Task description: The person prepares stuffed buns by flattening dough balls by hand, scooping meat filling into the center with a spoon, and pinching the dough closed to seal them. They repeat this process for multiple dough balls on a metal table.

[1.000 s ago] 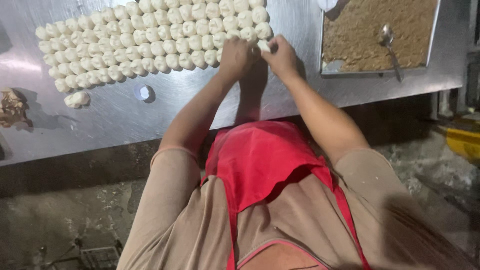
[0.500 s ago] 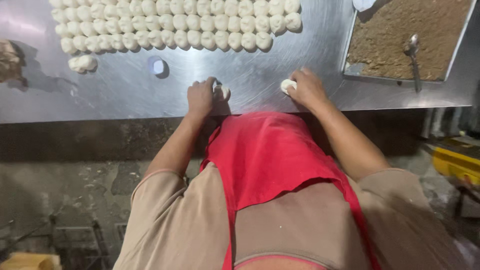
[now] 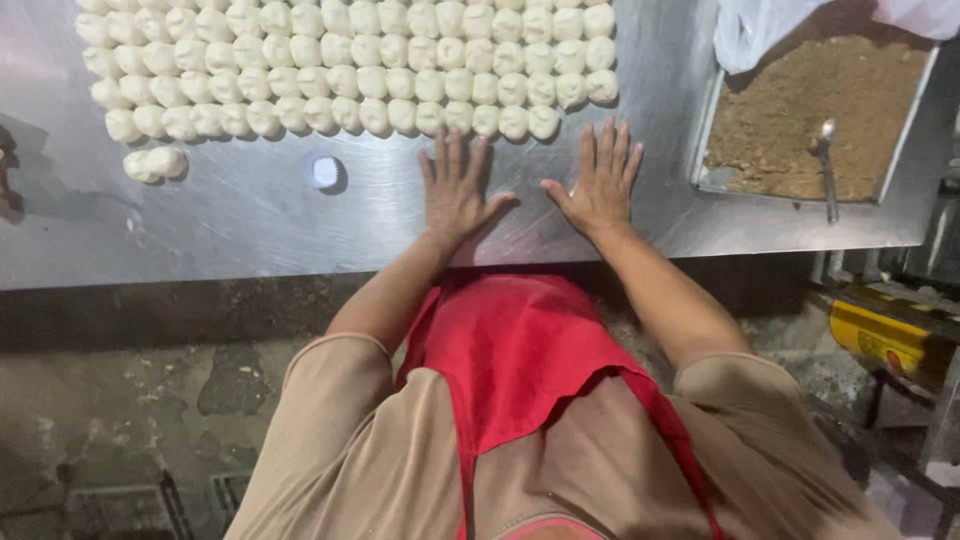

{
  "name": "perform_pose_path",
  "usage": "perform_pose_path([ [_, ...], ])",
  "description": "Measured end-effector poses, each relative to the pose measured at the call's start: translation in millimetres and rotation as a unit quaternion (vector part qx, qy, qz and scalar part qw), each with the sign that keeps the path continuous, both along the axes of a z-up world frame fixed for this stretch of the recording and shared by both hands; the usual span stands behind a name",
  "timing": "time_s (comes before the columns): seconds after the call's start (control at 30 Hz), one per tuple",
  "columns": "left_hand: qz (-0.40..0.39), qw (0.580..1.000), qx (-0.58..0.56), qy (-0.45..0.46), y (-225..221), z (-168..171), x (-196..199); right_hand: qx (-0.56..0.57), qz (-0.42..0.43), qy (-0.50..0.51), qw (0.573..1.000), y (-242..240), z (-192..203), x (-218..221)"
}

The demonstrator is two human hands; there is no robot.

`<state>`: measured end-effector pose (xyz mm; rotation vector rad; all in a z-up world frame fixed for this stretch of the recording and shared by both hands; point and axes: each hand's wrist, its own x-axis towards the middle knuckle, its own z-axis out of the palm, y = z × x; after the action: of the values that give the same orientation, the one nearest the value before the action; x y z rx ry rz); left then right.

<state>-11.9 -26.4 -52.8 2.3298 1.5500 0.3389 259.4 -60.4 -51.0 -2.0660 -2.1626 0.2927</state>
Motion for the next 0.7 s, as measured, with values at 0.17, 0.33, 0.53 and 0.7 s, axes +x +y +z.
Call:
perform_pose_path([
  [0.17,0.015,0.997,-0.068,0.042,15,12,14,0.005,-0.010,-0.009,1.000,14,0,1],
  [0.33,0.011,1.000,0.010,0.000,4,7,9,-0.038,-0.015,0.017,0.999,7,-2,-8],
  [0.53,0.069,0.990,0.000,-0.119,-21,-12,-17,0.035,0.085,0.083,0.992,-27,-7,23],
  [0.7,0.057,0.993,-0.086,-0.055,-24,-16,-29,-0.068,-0.008,0.114,0.991,-38,2,38],
])
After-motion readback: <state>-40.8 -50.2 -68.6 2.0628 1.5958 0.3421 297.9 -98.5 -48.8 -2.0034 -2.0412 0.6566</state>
